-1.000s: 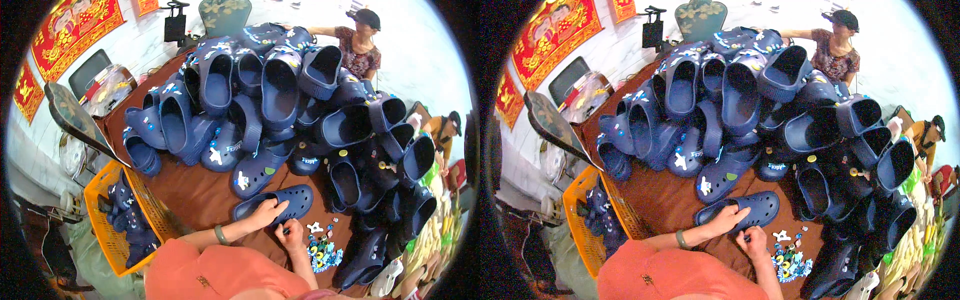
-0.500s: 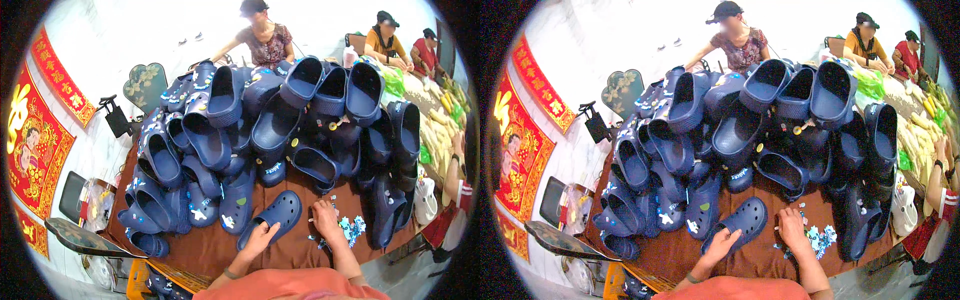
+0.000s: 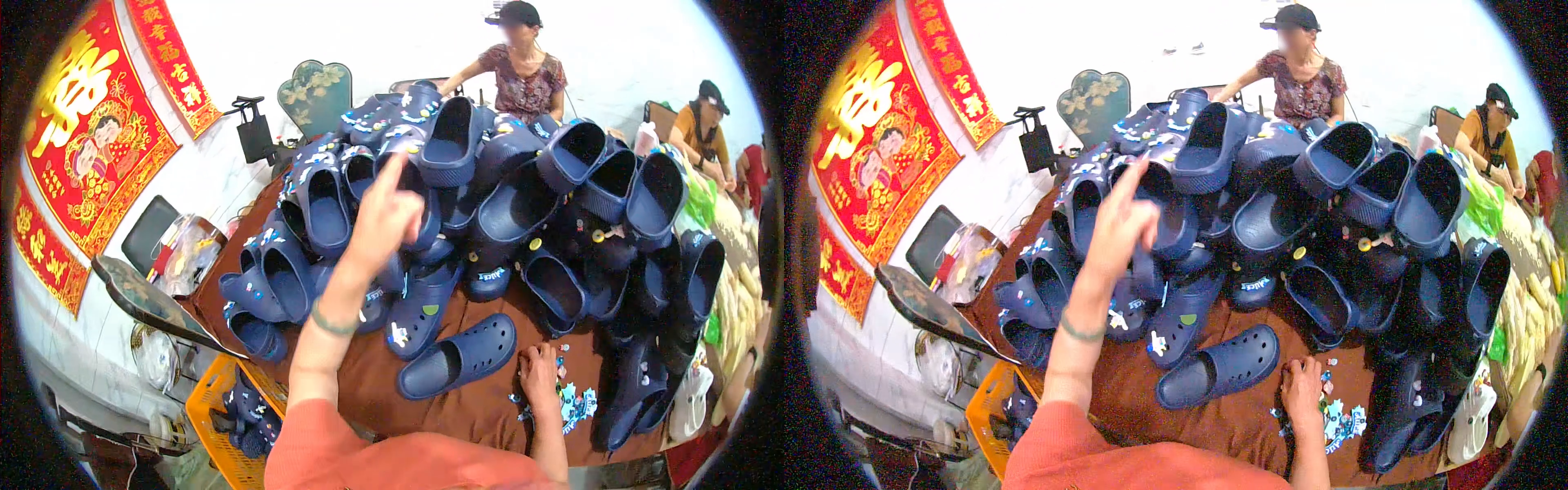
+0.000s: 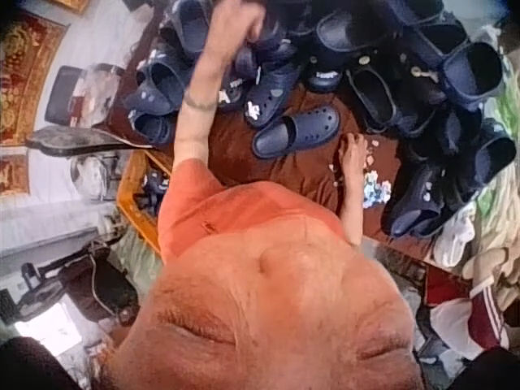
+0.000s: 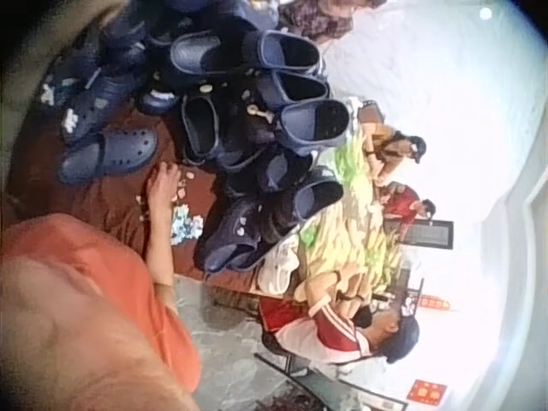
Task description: Attaching decorative charms into the holes of rubber clogs.
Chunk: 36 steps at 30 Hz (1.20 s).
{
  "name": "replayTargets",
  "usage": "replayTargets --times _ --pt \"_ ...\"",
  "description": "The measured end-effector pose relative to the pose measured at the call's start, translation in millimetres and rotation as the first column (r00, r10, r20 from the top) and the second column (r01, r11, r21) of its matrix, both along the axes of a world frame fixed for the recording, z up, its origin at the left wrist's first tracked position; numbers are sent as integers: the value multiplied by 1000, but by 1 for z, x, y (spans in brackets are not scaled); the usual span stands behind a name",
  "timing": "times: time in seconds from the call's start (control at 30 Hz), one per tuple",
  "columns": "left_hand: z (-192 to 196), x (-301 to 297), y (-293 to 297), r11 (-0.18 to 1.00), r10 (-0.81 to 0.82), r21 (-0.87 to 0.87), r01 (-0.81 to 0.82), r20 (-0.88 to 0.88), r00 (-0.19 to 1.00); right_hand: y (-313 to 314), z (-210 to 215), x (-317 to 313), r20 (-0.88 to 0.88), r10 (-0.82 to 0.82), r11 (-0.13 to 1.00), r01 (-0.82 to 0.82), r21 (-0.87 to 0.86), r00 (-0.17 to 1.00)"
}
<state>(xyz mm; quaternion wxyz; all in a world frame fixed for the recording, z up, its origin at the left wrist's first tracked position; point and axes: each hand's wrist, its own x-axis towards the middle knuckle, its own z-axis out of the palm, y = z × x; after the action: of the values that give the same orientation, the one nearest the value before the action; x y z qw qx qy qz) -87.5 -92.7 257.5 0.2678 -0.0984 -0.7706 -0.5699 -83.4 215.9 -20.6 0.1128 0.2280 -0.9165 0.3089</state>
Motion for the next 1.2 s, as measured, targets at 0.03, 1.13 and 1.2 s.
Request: replayTargets --times 0.03,1.13,1.2 --pt "23 -19 -1 999 48 2 -48 57 997 0 -1 0 -7 -6 1000 6 2 1000" --pt "22 -221 -34 682 643 -605 -411 227 732 -1 -9 -4 -22 -5 992 8 124 1000" --pt "24 -220 -28 676 646 -620 -397 240 725 -1 -11 -4 -29 -12 993 15 118 999"
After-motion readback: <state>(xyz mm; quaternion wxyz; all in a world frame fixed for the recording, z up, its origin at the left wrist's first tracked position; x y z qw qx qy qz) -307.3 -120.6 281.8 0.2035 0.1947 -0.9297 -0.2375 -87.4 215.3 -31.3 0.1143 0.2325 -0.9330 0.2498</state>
